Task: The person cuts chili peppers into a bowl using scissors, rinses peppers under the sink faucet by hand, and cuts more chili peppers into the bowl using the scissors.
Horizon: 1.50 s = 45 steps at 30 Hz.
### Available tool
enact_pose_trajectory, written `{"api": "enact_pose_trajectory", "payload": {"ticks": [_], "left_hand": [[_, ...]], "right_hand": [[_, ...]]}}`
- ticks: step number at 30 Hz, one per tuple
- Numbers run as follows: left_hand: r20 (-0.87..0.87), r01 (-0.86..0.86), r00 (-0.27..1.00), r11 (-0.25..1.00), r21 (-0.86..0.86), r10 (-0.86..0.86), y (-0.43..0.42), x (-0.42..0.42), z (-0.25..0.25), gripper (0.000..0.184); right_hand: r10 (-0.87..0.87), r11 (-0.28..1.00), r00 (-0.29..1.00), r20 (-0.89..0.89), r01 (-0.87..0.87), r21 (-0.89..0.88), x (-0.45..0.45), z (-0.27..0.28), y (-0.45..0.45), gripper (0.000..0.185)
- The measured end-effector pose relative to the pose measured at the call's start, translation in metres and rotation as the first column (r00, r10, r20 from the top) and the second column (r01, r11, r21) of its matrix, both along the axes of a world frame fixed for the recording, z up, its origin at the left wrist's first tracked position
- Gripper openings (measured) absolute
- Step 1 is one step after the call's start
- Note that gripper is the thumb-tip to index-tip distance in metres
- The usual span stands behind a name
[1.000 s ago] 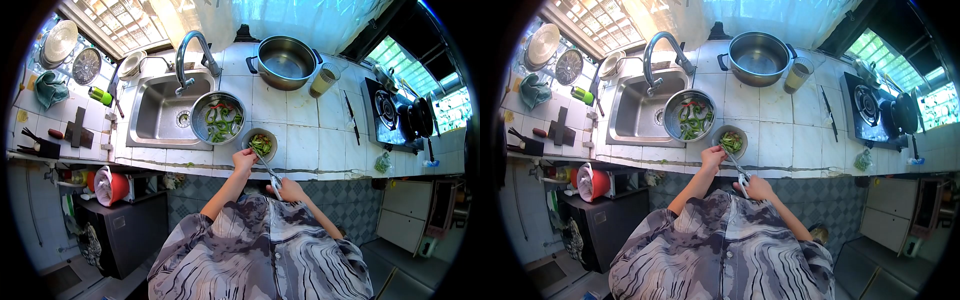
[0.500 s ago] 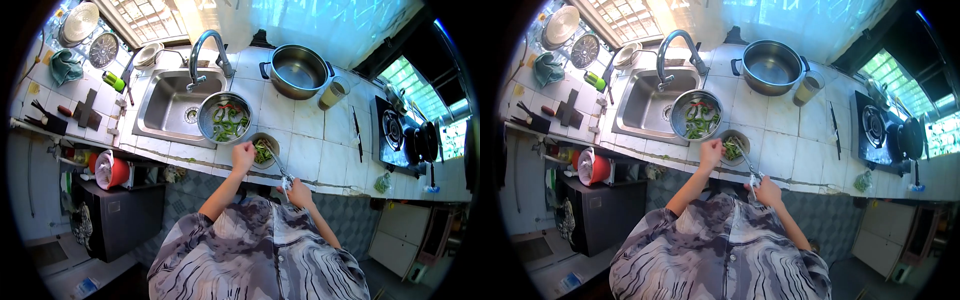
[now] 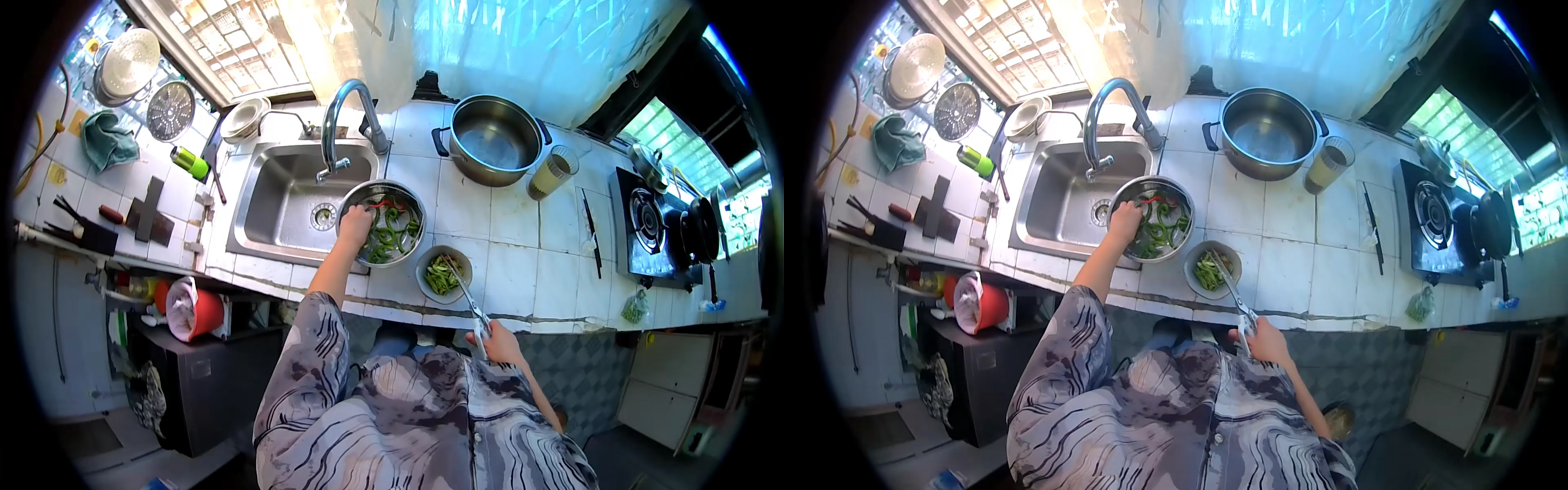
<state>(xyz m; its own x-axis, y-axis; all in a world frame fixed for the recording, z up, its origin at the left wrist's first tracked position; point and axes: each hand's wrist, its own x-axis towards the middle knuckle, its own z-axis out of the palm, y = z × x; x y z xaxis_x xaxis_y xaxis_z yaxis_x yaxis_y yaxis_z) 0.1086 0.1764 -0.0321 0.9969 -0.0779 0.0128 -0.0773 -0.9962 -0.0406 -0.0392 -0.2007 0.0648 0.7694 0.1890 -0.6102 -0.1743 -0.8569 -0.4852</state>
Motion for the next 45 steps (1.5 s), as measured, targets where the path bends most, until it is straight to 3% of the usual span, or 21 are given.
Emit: {"api": "enact_pose_trajectory", "payload": {"ticks": [3,4,5,7,8,9,10,11,12,13,15,16,19,31,37,43,45], "left_hand": [[-0.118,0.063,0.991,0.998,-0.004,-0.063,0.004,0.009,0.001,0.011],[0.000,0.103,0.995,0.991,-0.086,-0.103,0.006,0.005,0.010,0.009],[0.001,0.114,0.993,0.989,-0.088,-0.115,0.005,-0.001,0.022,0.009],[0.127,0.060,0.992,0.891,-0.450,-0.003,0.005,-0.010,0.046,0.008],[0.046,-0.009,0.998,0.785,-0.620,0.048,0.008,-0.014,0.050,0.007],[0.047,0.001,0.998,0.786,-0.619,0.036,0.009,-0.018,0.054,0.007],[-0.133,-0.154,0.988,0.453,-0.878,0.079,0.008,-0.024,0.060,0.006],[-0.312,-0.314,0.949,0.039,-0.949,0.045,0.008,-0.030,0.067,0.008],[-0.384,-0.375,0.922,-0.139,-0.916,0.040,0.010,-0.037,0.075,0.009],[-0.380,-0.372,0.924,-0.137,-0.918,0.037,0.011,-0.042,0.073,0.009],[-0.363,-0.266,0.932,-0.643,-0.718,0.020,0.014,-0.049,0.068,0.008],[-0.377,-0.258,0.926,-0.689,-0.677,0.024,0.017,-0.053,0.067,0.008],[-0.330,-0.172,0.943,-0.782,-0.599,0.046,0.020,-0.061,0.055,0.009],[-0.455,-0.246,0.890,-0.819,-0.518,0.020,0.009,-0.077,0.033,0.009],[-0.434,-0.255,0.900,-0.759,-0.599,0.040,0.014,-0.068,0.028,0.011],[-0.454,-0.398,0.889,-0.598,-0.696,-0.063,-0.001,-0.073,0.046,0.014],[-0.472,-0.510,0.859,-0.387,-0.768,-0.196,-0.014,-0.081,0.058,0.016]], "right_hand": [[-0.068,0.992,0.998,-0.013,0.069,0.104,0.000,-0.009,0.023,0.058],[-0.091,0.979,0.996,-0.017,0.092,0.179,0.000,-0.011,0.037,0.055],[-0.103,0.979,0.995,-0.017,0.104,0.177,0.001,-0.010,0.047,0.055],[-0.159,0.881,0.963,-0.218,0.238,0.409,0.007,-0.009,0.066,0.046],[-0.164,0.804,0.934,-0.316,0.312,0.505,0.010,-0.008,0.076,0.042],[-0.174,0.800,0.933,-0.316,0.321,0.507,0.014,-0.007,0.087,0.042],[-0.139,0.783,0.926,-0.351,0.320,0.534,0.017,-0.005,0.099,0.039],[-0.100,0.765,0.918,-0.383,0.317,0.561,0.020,-0.003,0.109,0.036],[-0.098,0.735,0.878,-0.469,0.381,0.561,0.021,0.000,0.119,0.035],[-0.101,0.733,0.880,-0.465,0.382,0.564,0.021,0.003,0.126,0.035],[-0.030,0.699,0.814,-0.580,0.432,0.570,0.022,0.009,0.139,0.035],[0.005,0.701,0.808,-0.589,0.417,0.578,0.022,0.012,0.143,0.044],[0.048,0.718,0.825,-0.563,0.363,0.594,0.022,0.011,0.160,0.044],[-0.114,0.672,0.855,-0.506,0.441,0.595,0.022,0.004,0.204,0.045],[-0.191,0.690,0.861,-0.472,0.459,0.559,0.014,-0.008,0.204,0.045],[-0.154,0.749,0.921,-0.358,0.345,0.565,-0.004,-0.018,0.180,0.038],[-0.135,0.754,0.933,-0.335,0.316,0.576,-0.012,-0.021,0.168,0.037]]}}
